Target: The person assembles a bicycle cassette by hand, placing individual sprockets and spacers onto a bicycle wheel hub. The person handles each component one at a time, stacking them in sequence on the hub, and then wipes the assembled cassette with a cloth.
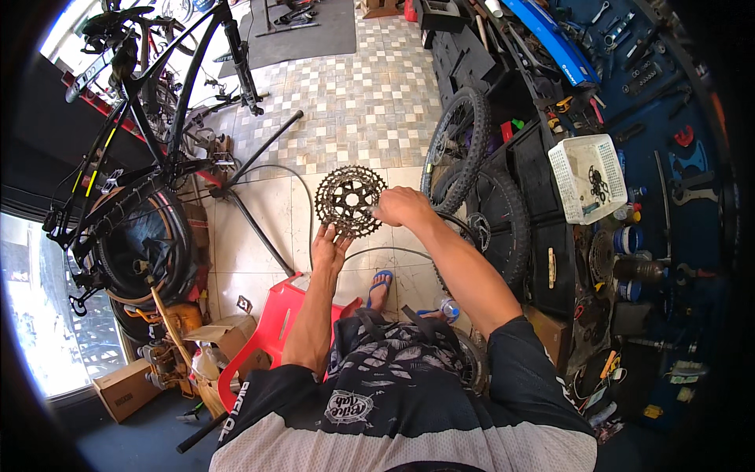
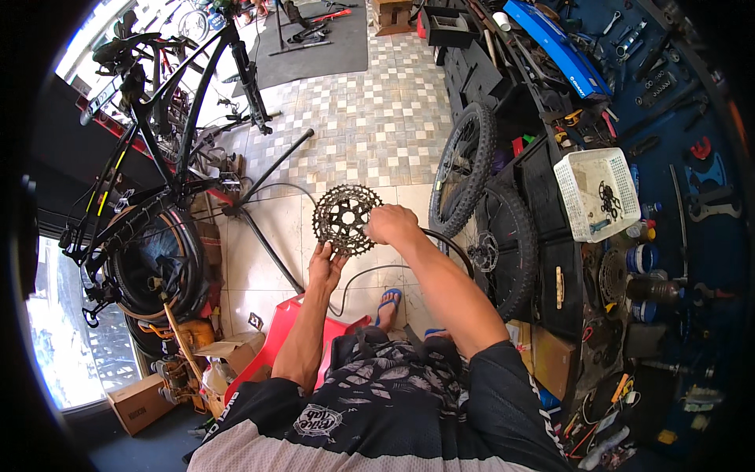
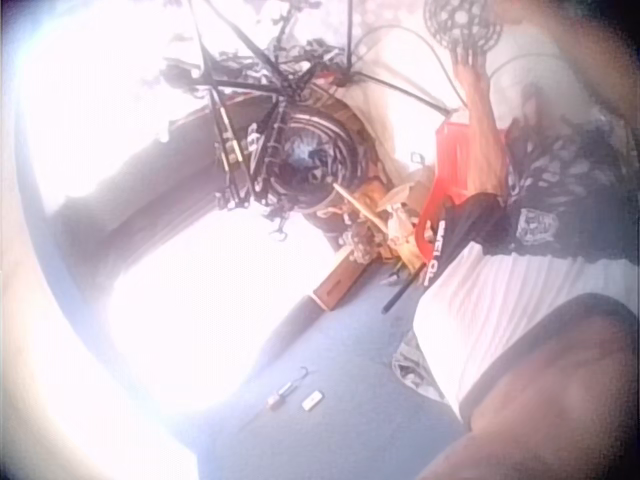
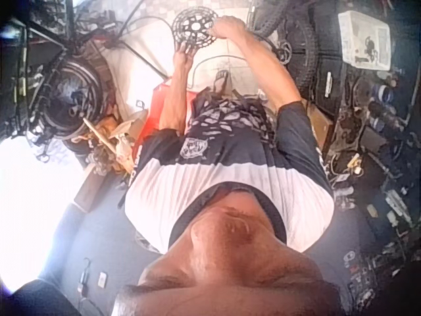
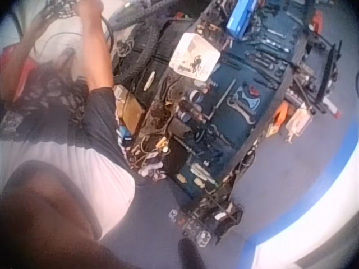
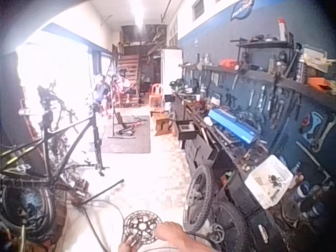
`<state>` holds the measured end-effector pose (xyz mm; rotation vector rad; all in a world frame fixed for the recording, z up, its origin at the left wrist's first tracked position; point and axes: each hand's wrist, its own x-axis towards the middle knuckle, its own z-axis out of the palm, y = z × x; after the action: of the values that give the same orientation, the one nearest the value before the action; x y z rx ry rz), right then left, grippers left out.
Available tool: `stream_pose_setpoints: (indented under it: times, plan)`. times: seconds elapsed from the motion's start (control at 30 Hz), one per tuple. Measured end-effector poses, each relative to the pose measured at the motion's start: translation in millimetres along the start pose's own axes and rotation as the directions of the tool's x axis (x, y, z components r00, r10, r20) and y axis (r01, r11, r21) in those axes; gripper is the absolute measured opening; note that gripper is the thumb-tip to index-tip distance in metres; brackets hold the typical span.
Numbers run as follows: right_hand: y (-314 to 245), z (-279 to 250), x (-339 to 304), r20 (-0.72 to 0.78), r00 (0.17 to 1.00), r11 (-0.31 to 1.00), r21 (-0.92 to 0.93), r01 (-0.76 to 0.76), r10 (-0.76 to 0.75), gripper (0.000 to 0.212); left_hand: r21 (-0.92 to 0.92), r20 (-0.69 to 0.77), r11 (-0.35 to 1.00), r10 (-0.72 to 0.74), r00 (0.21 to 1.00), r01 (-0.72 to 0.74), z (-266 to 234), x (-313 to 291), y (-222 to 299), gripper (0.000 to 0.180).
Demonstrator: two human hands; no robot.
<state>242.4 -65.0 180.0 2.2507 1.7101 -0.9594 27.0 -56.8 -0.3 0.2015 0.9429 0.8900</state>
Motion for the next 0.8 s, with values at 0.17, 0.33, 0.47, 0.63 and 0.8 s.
stream_pose_setpoints:
  times: [0.17, 0.33, 0.47, 0.63, 0.8]
  plan:
    - [3, 1, 8, -0.069, 0.997, 0.999, -0.022, 0.023, -0.024, 0.035, 0.041, -0.053, 0.998, -0.036, 0.998, 0.038, 4, 2, 2, 0.029]
    - [24, -3, 24, -0.167, 0.986, 0.999, 0.022, 0.026, -0.022, 0.038, 0.027, 0.018, 1.0, 0.0, 1.0, -0.001, 7, 9, 6, 0.03]
    - [31, -4, 25, -0.108, 0.994, 0.998, 0.054, -0.013, 0.019, 0.037, 0.083, -0.013, 0.997, -0.003, 1.0, 0.004, 7, 7, 6, 0.029]
    - [25, -9, 21, -0.202, 0.979, 1.0, -0.005, -0.023, 0.022, 0.036, 0.051, 0.032, 0.999, -0.009, 0.999, 0.007, 8, 5, 8, 0.025]
    - [6, -8, 21, -0.151, 0.988, 0.999, 0.01, 0.033, -0.031, 0.036, 0.056, 0.049, 0.998, -0.02, 0.999, 0.017, 9, 1, 8, 0.023]
